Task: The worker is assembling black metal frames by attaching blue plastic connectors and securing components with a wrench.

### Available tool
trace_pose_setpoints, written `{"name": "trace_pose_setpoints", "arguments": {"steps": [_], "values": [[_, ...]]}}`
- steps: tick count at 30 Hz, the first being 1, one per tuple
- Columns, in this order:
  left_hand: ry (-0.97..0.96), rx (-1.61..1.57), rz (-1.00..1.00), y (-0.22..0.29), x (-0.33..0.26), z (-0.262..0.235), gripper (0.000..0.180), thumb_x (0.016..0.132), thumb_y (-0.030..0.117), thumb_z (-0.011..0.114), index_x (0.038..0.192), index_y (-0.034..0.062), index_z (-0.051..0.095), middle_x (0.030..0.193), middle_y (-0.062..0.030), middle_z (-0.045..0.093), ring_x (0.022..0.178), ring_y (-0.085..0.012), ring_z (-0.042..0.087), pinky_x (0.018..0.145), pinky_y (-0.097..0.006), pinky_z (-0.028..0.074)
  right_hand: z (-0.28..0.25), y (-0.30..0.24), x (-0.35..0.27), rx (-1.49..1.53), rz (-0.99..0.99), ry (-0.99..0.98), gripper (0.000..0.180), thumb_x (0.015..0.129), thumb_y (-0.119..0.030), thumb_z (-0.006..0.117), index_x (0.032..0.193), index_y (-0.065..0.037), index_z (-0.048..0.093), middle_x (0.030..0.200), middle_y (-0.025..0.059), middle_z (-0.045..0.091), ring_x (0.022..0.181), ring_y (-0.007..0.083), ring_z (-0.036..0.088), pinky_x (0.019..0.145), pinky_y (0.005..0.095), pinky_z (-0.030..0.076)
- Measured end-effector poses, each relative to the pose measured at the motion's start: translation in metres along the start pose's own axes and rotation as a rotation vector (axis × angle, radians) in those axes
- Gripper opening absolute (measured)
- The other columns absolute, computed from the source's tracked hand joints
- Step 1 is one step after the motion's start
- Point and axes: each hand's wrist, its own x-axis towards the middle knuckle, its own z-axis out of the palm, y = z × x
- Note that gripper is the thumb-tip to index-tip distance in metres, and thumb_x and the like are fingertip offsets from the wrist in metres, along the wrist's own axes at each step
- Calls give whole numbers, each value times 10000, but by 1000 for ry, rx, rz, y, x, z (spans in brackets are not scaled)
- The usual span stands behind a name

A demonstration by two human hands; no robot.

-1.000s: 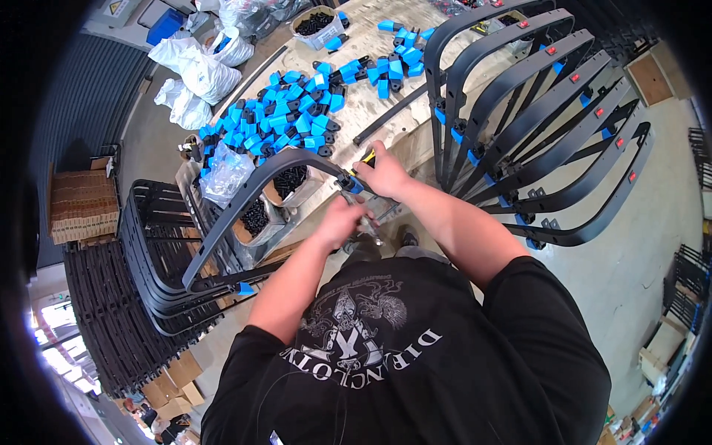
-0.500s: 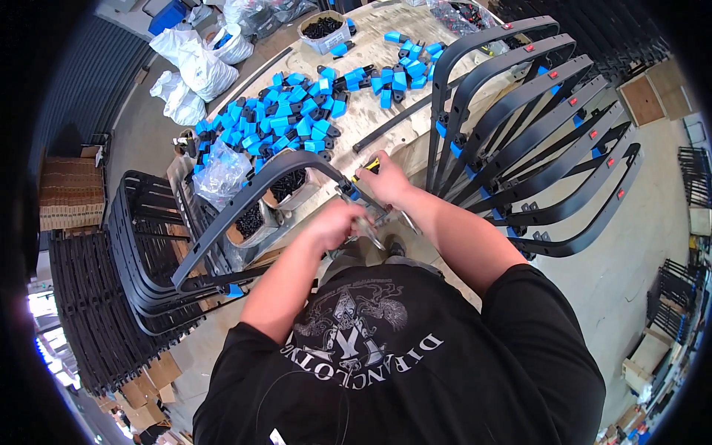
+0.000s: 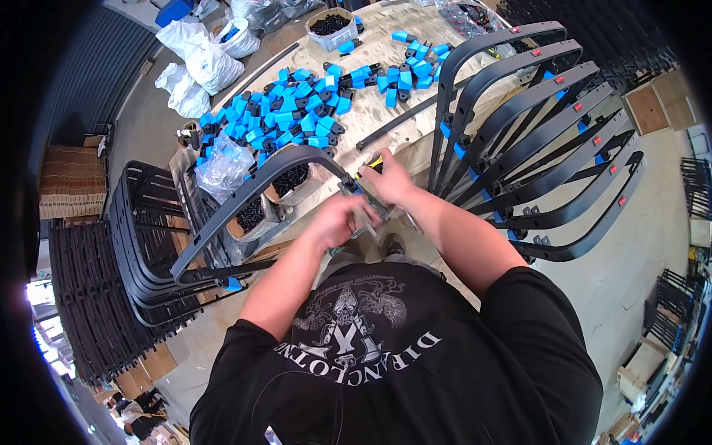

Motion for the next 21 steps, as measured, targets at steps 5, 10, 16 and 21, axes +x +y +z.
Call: {"name": "trace_pose_setpoints", "arguments": {"steps": [5,10,16,21], "values": [[408,1468,166,-16,4,9,152,869,81,589,961,-30,637,913,-154,726,835,-305,715,782,-428,557,2,-3,-1,-57,-57,47,672,904,-403,718,1350,23,450,1036,263,690,946,355,694,841,429,533],[32,-243,-34,4,2,-7,177,913,75,563,990,-63,644,958,-197,729,850,-287,735,776,-361,572,-5,-1,0,-59,-70,11,668,911,-388,712,1349,36,439,1049,278,687,979,387,690,858,441,528],[587,1638,218,-33,27,-24,189,930,148,551,880,-14,635,893,-174,727,826,-328,725,774,-444,565,-2,-4,2,-68,-55,-7,652,915,-387,709,1344,24,441,1052,290,680,988,404,685,865,444,525],[143,447,-46,-2,-9,8,194,918,148,554,844,-8,642,858,-166,719,761,-326,712,736,-432,562,0,2,-1,-23,-80,64,615,914,-395,709,1311,0,458,1013,282,684,961,399,687,850,447,528]]}}
